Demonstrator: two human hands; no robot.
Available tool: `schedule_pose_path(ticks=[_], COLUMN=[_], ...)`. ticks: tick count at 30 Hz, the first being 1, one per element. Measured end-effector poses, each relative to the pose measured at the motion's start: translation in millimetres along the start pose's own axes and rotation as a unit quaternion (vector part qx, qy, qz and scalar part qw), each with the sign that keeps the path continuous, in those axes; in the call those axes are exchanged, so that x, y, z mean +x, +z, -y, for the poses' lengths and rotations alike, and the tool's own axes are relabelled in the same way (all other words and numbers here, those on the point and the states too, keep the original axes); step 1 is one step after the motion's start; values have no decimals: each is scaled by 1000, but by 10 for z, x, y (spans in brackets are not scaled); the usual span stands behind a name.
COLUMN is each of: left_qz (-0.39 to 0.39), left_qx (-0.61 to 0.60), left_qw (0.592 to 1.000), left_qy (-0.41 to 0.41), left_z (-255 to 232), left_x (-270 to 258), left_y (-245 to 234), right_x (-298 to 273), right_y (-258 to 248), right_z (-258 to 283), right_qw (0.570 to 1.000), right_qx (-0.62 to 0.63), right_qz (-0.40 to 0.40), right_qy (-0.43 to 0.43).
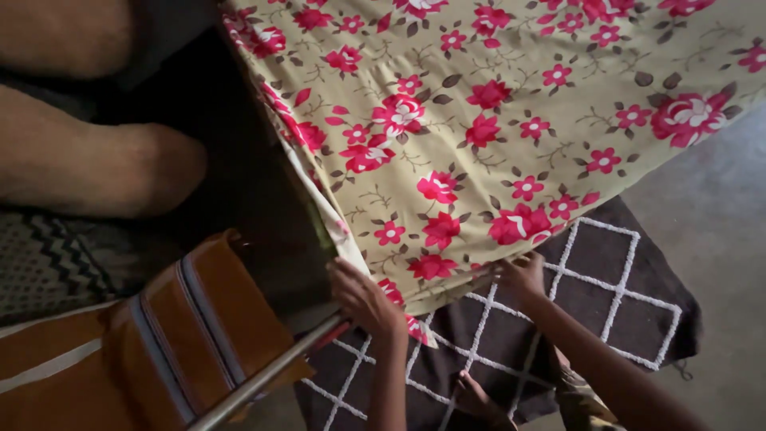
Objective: Smoothing and tucking a floral bedsheet onto a bed.
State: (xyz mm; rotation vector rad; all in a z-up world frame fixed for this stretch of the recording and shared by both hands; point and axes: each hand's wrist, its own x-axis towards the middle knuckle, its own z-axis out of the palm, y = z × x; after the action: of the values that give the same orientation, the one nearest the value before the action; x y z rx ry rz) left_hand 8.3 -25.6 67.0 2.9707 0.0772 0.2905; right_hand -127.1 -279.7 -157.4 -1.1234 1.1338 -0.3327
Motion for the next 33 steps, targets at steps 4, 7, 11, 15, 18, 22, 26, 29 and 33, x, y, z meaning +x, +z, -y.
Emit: schedule_pose_path(ticks=[4,7,11,15,18,22,26,29,33], left_qz=[-69,67,155,234,225,149,109,95,90], left_qx=[9,-243,-650,-643,-688,-688,-730,-661,-686], left_qw=[991,964,624,376,340,292,351,343,320], left_qy=[113,84,-405,-625,-601,-648,-577,-661,-648], left_z=[-227,-194,-161,61,-33,-356,-547,-718,-729], left_x=[-69,-423,-501,-578,-373,39,215,385,321], left_y=[-34,1022,1951,2853,2711,1936,1721,1142,1086], right_x=[-13,83,168,-48,-197,-150,-86,-65,390], right_y=[225,215,188,183,268,577,823,910,624], right_z=[-27,-38,-9,148,379,630,766,807,437], right_qw=[995,970,943,986,996,990,974,960,927], right_qx=[-99,-240,-333,-136,19,118,139,174,275], right_qz=[22,-17,-5,-41,-69,-59,-122,-171,-167], right_qy=[-14,-37,-23,92,51,50,130,136,194])
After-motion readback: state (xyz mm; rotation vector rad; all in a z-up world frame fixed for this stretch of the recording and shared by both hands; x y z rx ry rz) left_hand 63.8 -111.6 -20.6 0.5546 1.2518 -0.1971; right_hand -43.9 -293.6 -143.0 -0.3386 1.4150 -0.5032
